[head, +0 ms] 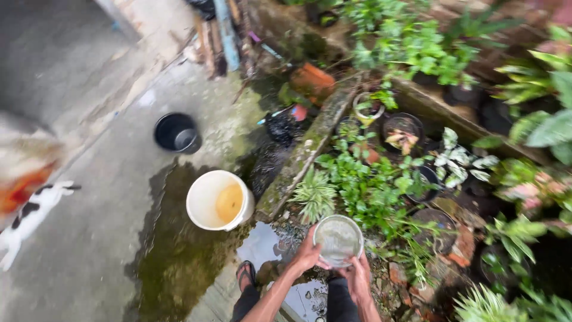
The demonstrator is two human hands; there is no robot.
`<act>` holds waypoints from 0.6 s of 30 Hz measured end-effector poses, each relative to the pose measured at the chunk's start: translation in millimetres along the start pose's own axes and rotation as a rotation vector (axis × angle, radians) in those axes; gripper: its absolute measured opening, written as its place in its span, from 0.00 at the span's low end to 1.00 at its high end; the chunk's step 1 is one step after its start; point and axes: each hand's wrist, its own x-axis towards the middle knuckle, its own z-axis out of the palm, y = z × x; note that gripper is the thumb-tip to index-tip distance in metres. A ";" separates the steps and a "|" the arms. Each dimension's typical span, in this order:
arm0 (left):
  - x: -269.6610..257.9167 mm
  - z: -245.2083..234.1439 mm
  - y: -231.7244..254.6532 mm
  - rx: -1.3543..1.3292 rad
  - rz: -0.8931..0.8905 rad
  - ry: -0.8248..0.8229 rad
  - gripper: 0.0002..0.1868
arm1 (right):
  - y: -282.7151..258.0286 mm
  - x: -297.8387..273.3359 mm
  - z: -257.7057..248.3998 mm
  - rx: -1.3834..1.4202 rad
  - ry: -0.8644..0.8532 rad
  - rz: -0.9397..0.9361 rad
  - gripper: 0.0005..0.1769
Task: Watering several potted plants by scooping water from a bucket with a small bowl and pouring it over them.
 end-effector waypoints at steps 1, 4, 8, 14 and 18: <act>-6.1 -16.2 -9.3 -0.066 0.046 0.050 0.35 | -2.3 -10.1 24.3 -0.121 -0.046 0.043 0.42; -26.5 -70.5 -27.5 -0.154 0.045 0.191 0.33 | 4.1 -27.7 84.2 -0.392 -0.181 0.164 0.54; 11.9 -173.6 -104.6 -0.283 0.063 0.384 0.37 | 54.2 -6.2 103.6 -0.619 -0.343 0.281 0.56; 44.1 -308.3 -114.2 0.045 -0.039 0.786 0.39 | 132.4 29.7 71.5 -0.790 -0.326 0.410 0.46; 108.0 -376.6 -137.2 -0.055 0.014 0.828 0.49 | 208.5 96.2 -4.7 -0.920 -0.108 0.639 0.38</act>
